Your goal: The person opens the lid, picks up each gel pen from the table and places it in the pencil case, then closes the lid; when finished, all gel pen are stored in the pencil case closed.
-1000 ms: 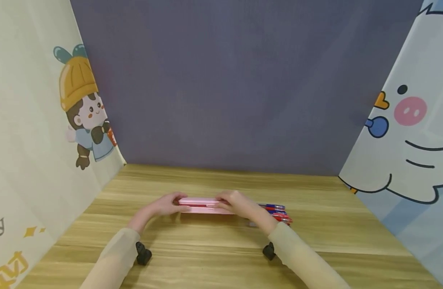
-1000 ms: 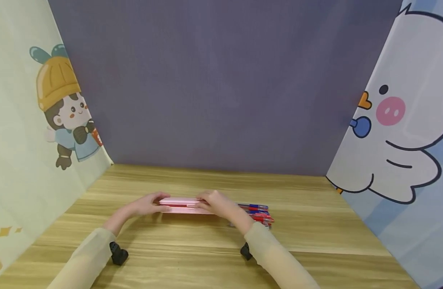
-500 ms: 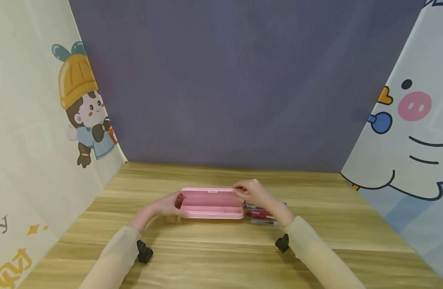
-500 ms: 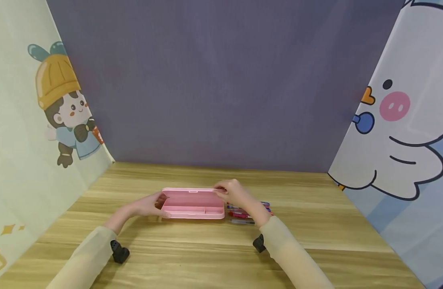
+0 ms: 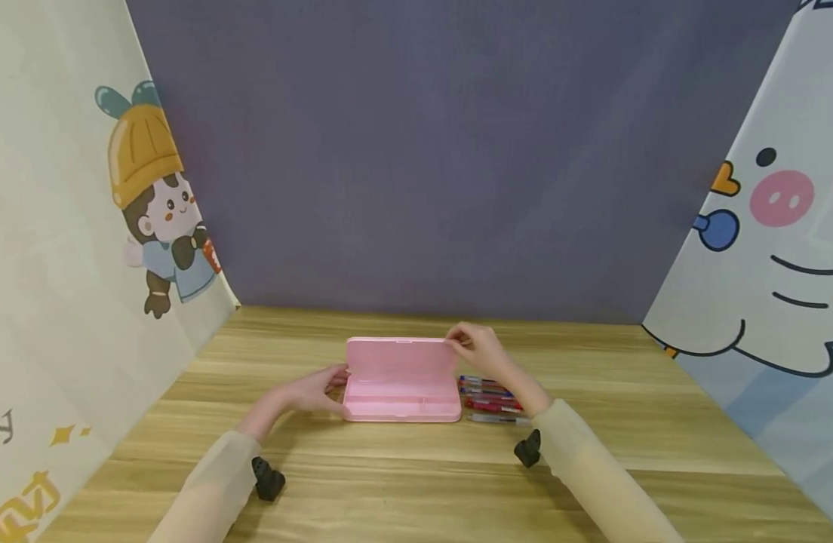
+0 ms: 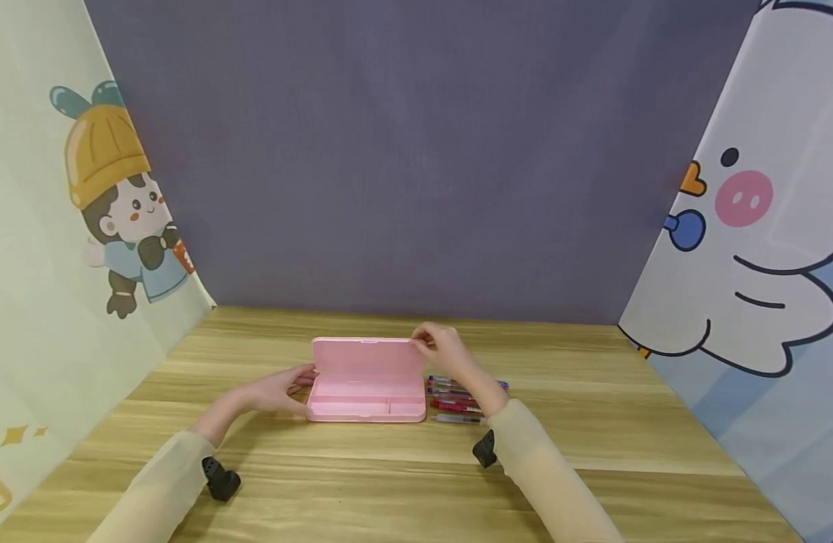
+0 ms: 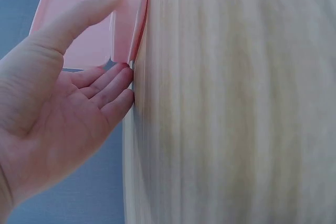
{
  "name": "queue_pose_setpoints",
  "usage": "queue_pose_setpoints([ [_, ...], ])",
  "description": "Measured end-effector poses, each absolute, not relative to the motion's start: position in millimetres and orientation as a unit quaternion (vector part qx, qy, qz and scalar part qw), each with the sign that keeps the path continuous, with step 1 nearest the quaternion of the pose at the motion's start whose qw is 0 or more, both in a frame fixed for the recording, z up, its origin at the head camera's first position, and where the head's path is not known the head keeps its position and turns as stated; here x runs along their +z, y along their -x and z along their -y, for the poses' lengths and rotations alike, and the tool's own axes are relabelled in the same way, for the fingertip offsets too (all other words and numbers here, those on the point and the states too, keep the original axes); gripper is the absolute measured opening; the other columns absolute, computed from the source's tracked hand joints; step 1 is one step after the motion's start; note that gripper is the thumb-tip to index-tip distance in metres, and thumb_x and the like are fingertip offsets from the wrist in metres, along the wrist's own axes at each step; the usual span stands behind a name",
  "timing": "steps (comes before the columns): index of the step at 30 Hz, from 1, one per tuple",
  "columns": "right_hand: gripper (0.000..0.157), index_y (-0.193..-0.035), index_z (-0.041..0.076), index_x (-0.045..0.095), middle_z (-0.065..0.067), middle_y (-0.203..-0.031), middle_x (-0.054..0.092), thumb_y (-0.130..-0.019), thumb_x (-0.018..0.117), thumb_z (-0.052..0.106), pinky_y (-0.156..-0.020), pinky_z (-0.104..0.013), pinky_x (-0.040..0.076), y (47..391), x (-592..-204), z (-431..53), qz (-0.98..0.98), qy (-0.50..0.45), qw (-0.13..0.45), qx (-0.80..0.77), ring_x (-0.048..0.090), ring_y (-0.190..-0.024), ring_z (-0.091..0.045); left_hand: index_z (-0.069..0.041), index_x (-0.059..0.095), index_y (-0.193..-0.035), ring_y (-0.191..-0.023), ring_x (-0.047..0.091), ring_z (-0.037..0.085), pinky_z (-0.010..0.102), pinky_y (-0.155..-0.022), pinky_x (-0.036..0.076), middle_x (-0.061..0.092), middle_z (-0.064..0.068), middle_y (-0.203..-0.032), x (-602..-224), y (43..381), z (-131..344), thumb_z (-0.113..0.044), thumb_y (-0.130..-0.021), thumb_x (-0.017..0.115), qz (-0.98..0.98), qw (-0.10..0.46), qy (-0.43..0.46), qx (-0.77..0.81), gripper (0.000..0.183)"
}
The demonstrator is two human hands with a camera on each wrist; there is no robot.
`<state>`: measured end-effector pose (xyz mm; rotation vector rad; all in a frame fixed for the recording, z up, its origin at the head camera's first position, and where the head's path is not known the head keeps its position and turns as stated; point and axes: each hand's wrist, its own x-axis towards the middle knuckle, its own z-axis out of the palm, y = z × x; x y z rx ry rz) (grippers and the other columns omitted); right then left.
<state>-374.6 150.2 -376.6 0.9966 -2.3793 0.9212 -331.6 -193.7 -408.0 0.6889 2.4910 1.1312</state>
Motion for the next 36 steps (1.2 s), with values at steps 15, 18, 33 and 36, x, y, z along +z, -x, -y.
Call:
queue_pose_setpoints([
  [15,0.014,-0.098,-0.002,0.072,-0.011,-0.086,0.062,-0.088,0.062,0.002,-0.072,-0.032,0.058,383.8,-379.7,-148.2,0.859,-0.302,0.213,0.353,0.064,-0.081,-0.023,0.010,0.036,-0.135,-0.130,0.037,0.044,0.053,-0.111,0.030,0.043,0.030,-0.137,-415.8,333.6,194.2,-0.015,-0.077,0.077,-0.849,0.154,-0.272,0.425,0.076],
  [18,0.017,-0.101,-0.003,0.070,-0.013,-0.090,0.063,-0.089,0.059,-0.003,-0.074,-0.033,0.059,386.5,-381.7,-148.3,0.862,-0.298,0.209,0.353,0.064,-0.084,-0.026,0.009,0.037,-0.135,-0.129,0.039,0.043,0.053,-0.110,0.031,0.045,0.028,-0.135,-416.0,334.8,193.9,-0.017,-0.078,0.077,-0.855,0.146,-0.273,0.416,0.075],
  [33,0.032,-0.116,-0.012,0.059,-0.029,-0.115,0.061,-0.089,0.060,0.004,-0.089,-0.044,0.054,396.5,-397.9,-151.1,0.869,-0.258,0.131,0.402,0.062,-0.103,-0.040,0.008,0.038,-0.135,-0.128,0.040,0.043,0.054,-0.109,0.032,0.046,0.027,-0.134,-413.9,331.2,193.2,-0.017,-0.075,0.080,-0.861,0.134,-0.279,0.402,0.077],
  [36,0.037,-0.122,-0.011,0.056,-0.029,-0.121,0.057,-0.089,0.061,0.006,-0.091,-0.044,0.053,398.3,-400.9,-151.7,0.874,-0.256,0.104,0.401,0.060,-0.107,-0.040,0.008,0.039,-0.134,-0.129,0.039,0.043,0.054,-0.109,0.032,0.046,0.027,-0.134,-412.6,329.8,192.2,-0.018,-0.075,0.080,-0.864,0.131,-0.280,0.398,0.077],
])
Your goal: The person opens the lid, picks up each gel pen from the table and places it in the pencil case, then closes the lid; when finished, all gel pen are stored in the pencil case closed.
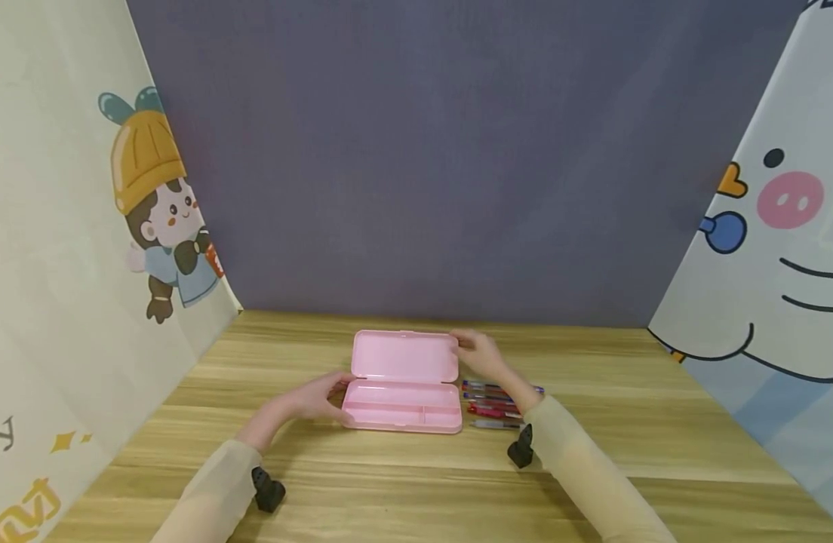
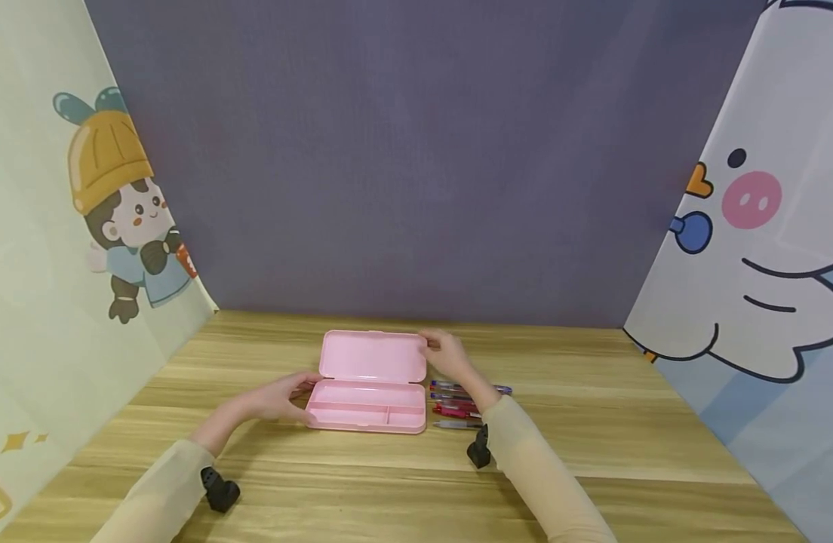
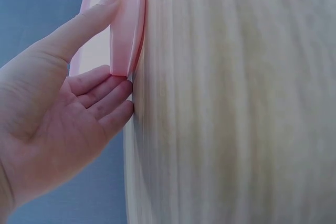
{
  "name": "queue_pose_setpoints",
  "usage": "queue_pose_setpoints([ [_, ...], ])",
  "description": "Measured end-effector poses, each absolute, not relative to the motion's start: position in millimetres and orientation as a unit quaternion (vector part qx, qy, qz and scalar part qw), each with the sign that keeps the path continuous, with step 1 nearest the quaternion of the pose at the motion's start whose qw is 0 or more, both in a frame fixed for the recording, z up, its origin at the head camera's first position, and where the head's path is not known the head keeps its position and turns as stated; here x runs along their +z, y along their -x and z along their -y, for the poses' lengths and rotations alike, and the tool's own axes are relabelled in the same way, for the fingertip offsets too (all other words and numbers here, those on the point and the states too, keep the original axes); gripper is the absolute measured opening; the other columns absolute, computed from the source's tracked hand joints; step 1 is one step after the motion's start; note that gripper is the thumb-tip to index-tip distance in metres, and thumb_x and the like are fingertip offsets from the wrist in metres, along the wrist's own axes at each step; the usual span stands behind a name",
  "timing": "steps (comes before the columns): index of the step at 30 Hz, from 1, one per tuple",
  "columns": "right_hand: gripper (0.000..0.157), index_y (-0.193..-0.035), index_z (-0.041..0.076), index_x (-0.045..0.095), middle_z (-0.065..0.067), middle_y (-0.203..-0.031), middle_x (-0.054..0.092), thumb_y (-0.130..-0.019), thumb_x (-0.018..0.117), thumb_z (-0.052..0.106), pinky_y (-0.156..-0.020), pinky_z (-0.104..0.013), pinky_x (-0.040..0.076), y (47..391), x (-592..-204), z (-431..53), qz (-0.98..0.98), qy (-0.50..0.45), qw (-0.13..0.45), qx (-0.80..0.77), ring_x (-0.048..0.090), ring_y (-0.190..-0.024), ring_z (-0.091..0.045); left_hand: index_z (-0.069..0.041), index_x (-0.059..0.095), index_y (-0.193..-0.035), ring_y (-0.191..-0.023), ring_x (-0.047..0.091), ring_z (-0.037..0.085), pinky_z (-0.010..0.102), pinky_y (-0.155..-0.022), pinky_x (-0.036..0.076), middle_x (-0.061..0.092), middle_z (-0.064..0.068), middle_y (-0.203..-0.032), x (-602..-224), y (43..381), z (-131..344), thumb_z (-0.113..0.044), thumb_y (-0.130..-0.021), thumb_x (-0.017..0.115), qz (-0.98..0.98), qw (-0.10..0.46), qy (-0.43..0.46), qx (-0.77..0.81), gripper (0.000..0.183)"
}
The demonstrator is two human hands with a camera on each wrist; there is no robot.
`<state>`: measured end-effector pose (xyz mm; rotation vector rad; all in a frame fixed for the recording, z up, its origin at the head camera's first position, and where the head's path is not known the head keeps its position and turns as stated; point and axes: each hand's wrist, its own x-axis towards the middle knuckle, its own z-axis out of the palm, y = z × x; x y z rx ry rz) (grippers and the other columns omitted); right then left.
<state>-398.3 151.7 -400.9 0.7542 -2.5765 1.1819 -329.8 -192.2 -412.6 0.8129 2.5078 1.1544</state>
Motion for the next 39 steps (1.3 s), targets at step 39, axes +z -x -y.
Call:
queue_pose_setpoints([
  [39,0.028,-0.115,0.001,0.065,-0.020,-0.112,0.066,-0.093,0.058,0.018,-0.084,-0.036,0.056,368.0,-383.6,-223.7,0.877,-0.261,0.097,0.391,0.064,-0.102,-0.032,0.004,0.045,-0.133,-0.125,0.045,0.040,0.049,-0.107,0.038,0.050,0.023,-0.132,-414.5,331.6,190.6,-0.024,-0.070,0.084,-0.879,0.108,-0.246,0.393,0.079],
])
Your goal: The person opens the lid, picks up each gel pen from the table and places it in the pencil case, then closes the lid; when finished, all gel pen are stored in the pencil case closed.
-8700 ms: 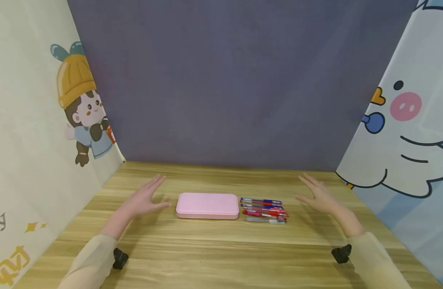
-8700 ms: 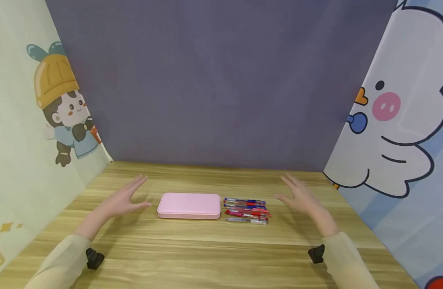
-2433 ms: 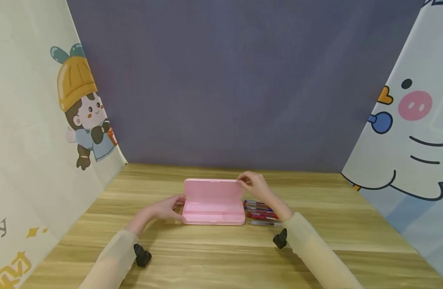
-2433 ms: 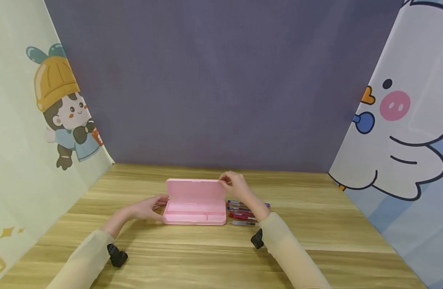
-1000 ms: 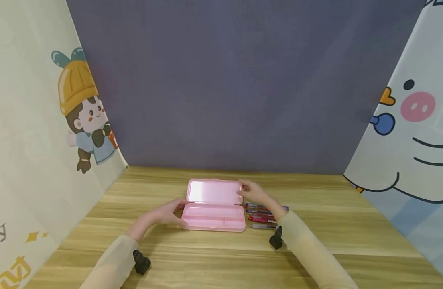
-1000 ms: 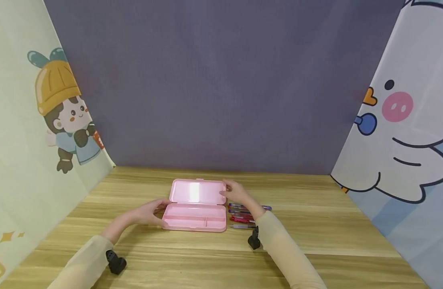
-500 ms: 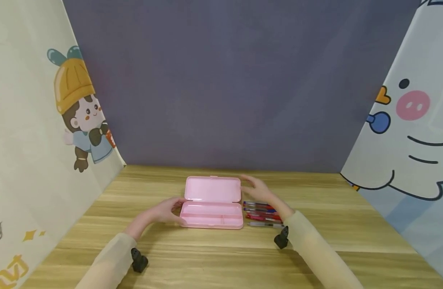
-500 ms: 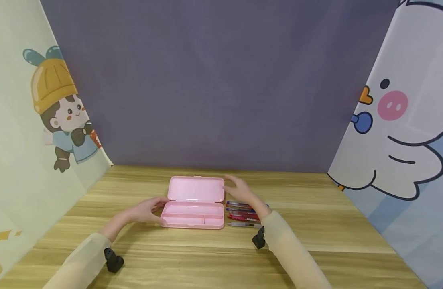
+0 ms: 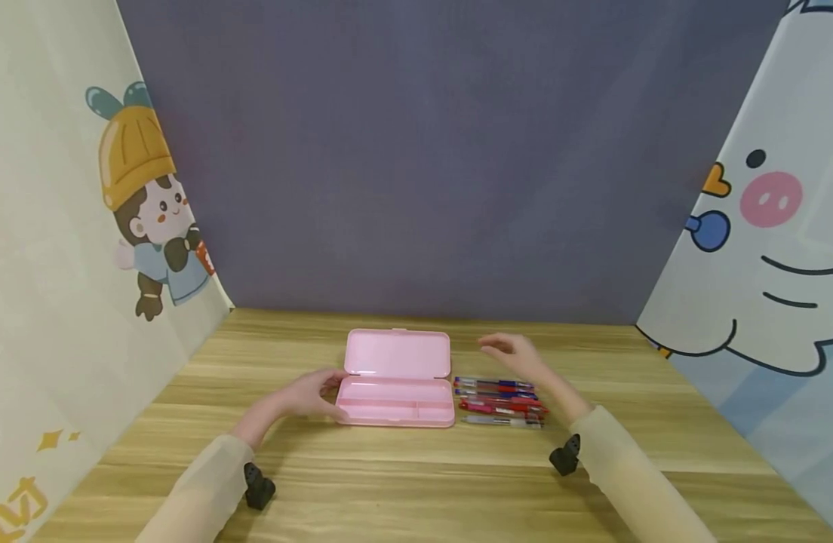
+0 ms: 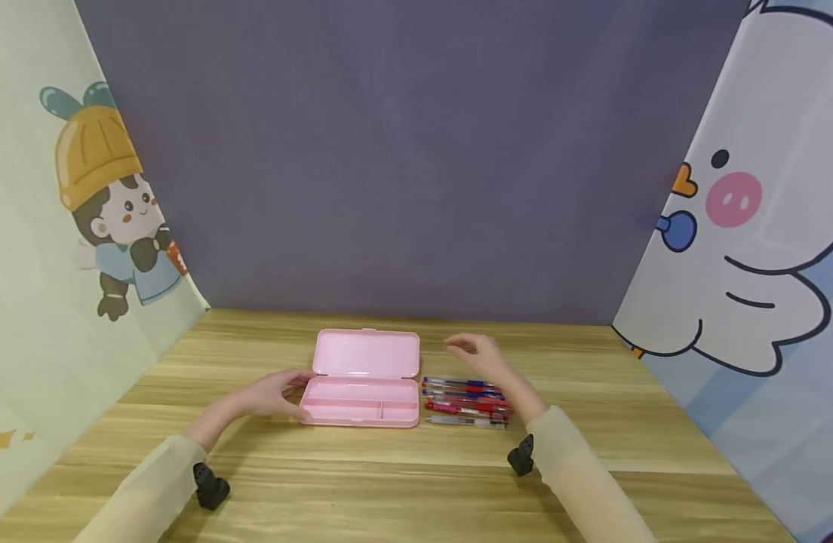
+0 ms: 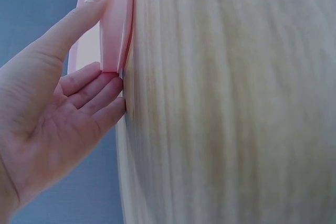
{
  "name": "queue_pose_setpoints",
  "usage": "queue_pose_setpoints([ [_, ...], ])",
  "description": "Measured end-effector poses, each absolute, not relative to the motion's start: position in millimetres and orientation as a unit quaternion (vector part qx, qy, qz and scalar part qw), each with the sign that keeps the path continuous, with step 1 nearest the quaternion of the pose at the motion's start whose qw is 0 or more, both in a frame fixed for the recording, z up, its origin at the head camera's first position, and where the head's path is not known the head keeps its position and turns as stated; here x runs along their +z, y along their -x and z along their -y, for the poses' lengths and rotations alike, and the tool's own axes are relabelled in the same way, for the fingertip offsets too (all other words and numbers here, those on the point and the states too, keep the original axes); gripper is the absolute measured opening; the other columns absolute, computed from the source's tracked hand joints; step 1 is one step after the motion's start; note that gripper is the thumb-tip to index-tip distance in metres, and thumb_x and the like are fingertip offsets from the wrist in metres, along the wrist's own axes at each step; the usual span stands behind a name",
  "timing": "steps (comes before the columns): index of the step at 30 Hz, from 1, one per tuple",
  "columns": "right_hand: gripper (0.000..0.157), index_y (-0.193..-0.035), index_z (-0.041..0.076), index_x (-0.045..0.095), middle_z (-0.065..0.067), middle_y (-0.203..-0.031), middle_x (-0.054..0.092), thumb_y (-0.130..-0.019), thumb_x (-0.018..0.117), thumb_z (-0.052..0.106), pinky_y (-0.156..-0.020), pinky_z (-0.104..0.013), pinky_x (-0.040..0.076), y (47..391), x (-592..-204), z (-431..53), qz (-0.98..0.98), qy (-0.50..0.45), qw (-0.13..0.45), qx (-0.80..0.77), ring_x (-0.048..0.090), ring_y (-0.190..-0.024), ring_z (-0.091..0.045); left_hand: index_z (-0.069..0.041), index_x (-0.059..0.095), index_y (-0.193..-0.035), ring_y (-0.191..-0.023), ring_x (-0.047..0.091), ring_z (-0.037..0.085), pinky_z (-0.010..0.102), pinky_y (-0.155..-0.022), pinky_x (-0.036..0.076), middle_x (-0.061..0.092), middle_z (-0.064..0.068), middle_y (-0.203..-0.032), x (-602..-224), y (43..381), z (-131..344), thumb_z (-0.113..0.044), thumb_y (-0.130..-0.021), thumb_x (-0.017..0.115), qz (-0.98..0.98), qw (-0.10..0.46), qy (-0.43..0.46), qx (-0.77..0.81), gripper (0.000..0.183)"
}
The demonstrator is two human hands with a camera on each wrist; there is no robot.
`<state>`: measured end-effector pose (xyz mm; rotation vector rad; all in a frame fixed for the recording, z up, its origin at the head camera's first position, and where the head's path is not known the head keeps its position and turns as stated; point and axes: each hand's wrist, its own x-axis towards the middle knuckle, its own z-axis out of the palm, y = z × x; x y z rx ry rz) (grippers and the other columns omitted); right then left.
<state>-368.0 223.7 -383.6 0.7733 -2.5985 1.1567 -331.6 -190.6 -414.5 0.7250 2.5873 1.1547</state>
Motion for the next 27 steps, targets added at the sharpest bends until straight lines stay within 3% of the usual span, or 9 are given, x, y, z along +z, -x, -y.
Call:
queue_pose_setpoints([
  [11,0.028,-0.113,0.004,0.066,-0.015,-0.109,0.068,-0.094,0.057,0.024,-0.081,-0.038,0.056,357.9,-387.7,-248.6,0.897,-0.247,0.062,0.362,0.064,-0.099,-0.029,0.007,0.039,-0.136,-0.128,0.041,0.042,0.052,-0.108,0.034,0.046,0.027,-0.135,-412.6,331.1,192.2,-0.020,-0.074,0.081,-0.865,0.131,-0.263,0.407,0.080],
  [20,0.030,-0.110,-0.002,0.066,-0.015,-0.104,0.069,-0.094,0.058,0.022,-0.076,-0.033,0.055,361.5,-397.0,-271.2,0.911,-0.249,0.052,0.325,0.064,-0.093,-0.027,0.006,0.040,-0.137,-0.127,0.042,0.043,0.052,-0.108,0.034,0.045,0.028,-0.136,-411.7,333.9,196.0,-0.020,-0.074,0.081,-0.867,0.126,-0.260,0.406,0.079],
  [27,0.026,-0.106,-0.004,0.066,-0.018,-0.102,0.069,-0.093,0.059,0.017,-0.075,-0.035,0.056,363.4,-404.1,-281.9,0.914,-0.247,0.030,0.320,0.065,-0.092,-0.029,0.006,0.040,-0.137,-0.128,0.040,0.043,0.053,-0.109,0.032,0.044,0.029,-0.137,-414.5,332.8,195.3,-0.020,-0.074,0.080,-0.865,0.128,-0.257,0.412,0.079],
])
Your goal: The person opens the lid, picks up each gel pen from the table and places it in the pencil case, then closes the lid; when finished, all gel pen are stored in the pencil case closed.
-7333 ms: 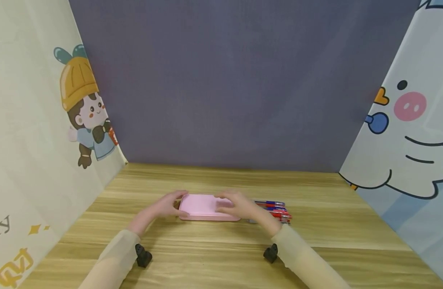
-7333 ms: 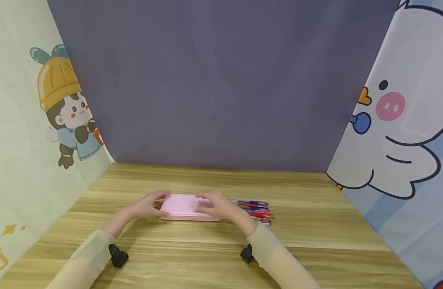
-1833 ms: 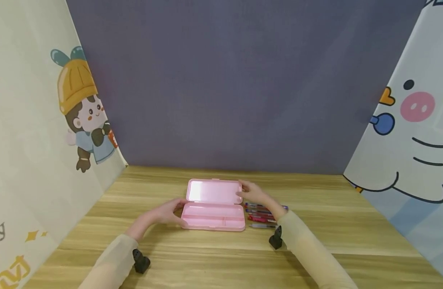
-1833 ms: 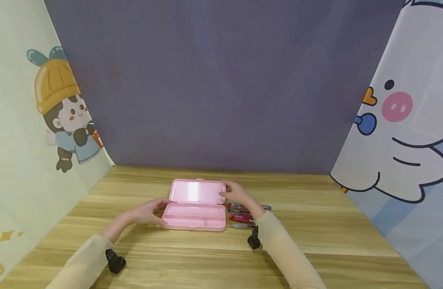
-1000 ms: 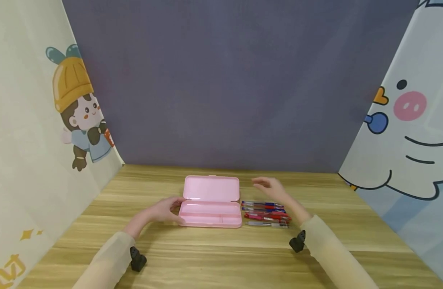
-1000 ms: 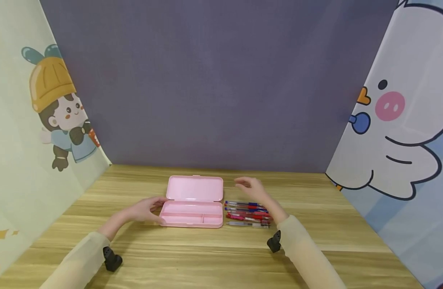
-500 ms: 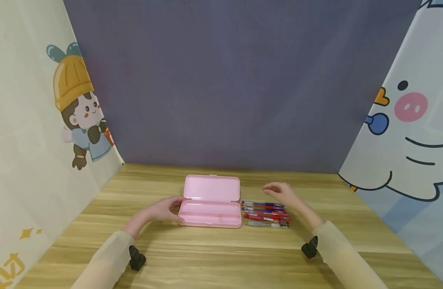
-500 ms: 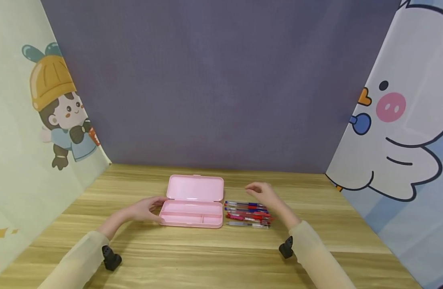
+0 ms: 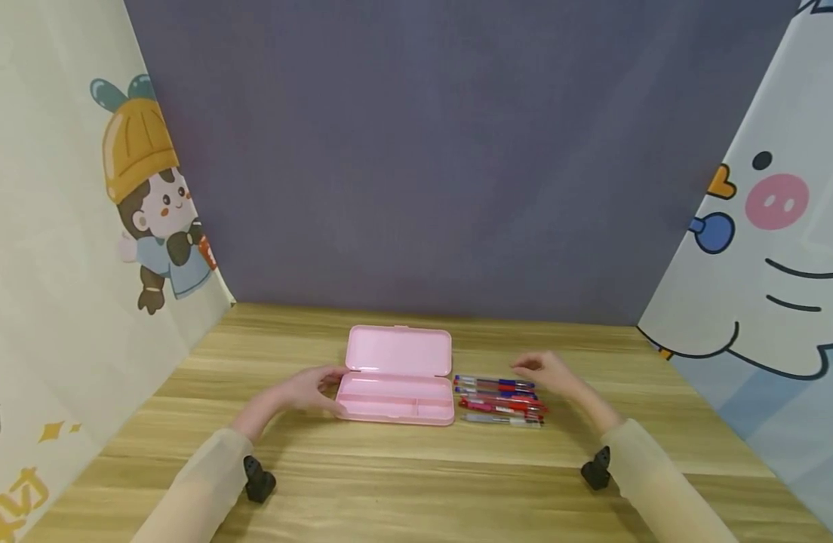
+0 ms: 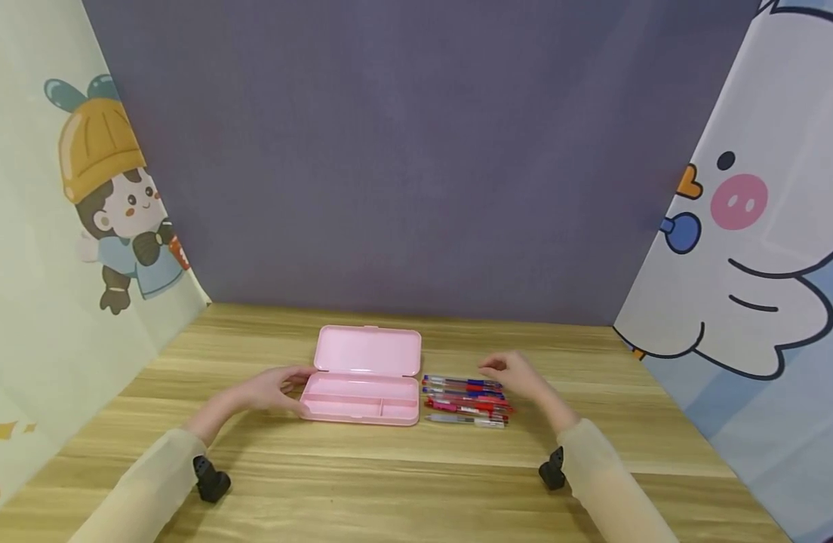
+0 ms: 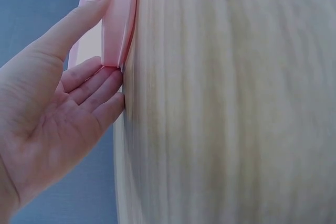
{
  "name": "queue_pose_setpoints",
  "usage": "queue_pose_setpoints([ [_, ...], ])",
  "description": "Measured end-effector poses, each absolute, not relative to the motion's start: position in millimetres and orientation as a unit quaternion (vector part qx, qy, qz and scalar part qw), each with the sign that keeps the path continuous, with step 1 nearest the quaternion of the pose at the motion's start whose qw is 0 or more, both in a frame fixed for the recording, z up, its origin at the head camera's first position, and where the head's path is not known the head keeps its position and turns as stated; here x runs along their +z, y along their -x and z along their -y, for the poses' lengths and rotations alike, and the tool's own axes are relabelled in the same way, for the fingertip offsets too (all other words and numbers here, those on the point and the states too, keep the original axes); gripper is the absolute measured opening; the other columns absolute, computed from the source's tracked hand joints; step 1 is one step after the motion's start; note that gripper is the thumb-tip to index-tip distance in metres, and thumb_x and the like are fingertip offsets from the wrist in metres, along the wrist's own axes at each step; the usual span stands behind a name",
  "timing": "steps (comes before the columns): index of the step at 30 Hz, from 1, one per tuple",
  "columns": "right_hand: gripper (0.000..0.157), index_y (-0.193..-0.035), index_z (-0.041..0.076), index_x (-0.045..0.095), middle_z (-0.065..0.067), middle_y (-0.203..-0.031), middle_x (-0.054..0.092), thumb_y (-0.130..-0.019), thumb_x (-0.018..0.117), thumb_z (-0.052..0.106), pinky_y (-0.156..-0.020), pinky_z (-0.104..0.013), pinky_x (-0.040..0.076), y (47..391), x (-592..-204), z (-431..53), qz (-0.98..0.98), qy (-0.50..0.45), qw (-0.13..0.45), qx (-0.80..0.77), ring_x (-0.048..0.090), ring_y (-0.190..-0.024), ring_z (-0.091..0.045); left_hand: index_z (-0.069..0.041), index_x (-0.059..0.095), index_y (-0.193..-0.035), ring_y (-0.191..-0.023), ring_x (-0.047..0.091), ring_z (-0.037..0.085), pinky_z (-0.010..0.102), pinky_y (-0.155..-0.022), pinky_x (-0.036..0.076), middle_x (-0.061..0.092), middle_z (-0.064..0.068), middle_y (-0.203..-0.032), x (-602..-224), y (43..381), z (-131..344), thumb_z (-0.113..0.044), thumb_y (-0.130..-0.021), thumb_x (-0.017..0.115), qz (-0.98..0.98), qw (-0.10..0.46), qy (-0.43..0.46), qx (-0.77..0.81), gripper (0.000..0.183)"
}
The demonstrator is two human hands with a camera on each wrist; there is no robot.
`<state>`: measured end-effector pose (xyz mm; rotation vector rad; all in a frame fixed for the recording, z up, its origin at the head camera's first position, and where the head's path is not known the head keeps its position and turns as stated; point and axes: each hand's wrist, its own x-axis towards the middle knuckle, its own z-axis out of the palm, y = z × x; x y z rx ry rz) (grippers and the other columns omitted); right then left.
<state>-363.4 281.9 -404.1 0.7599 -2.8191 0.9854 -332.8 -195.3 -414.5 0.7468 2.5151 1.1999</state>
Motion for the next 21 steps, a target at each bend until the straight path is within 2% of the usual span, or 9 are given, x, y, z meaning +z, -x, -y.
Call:
queue_pose_setpoints([
  [7,0.021,-0.102,0.001,0.069,-0.012,-0.099,0.069,-0.091,0.062,0.017,-0.076,-0.038,0.055,363.6,-412.3,-284.4,0.932,-0.229,0.014,0.281,0.064,-0.091,-0.027,0.006,0.041,-0.136,-0.128,0.041,0.043,0.053,-0.109,0.033,0.046,0.029,-0.136,-416.2,332.2,194.4,-0.019,-0.074,0.080,-0.863,0.126,-0.259,0.415,0.078],
  [14,0.019,-0.102,-0.002,0.068,-0.016,-0.100,0.069,-0.091,0.060,0.012,-0.079,-0.043,0.055,361.6,-413.4,-283.8,0.936,-0.214,0.014,0.278,0.064,-0.093,-0.033,0.007,0.041,-0.136,-0.127,0.042,0.043,0.053,-0.109,0.033,0.046,0.029,-0.135,-415.3,331.9,193.8,-0.019,-0.074,0.080,-0.863,0.125,-0.260,0.415,0.078],
  [21,0.020,-0.100,-0.005,0.069,-0.017,-0.094,0.069,-0.088,0.063,0.010,-0.075,-0.042,0.055,362.5,-413.4,-284.3,0.943,-0.214,0.019,0.255,0.064,-0.087,-0.031,0.008,0.039,-0.137,-0.128,0.041,0.043,0.053,-0.109,0.033,0.045,0.029,-0.136,-414.8,332.3,195.3,-0.020,-0.075,0.080,-0.866,0.125,-0.259,0.410,0.079],
])
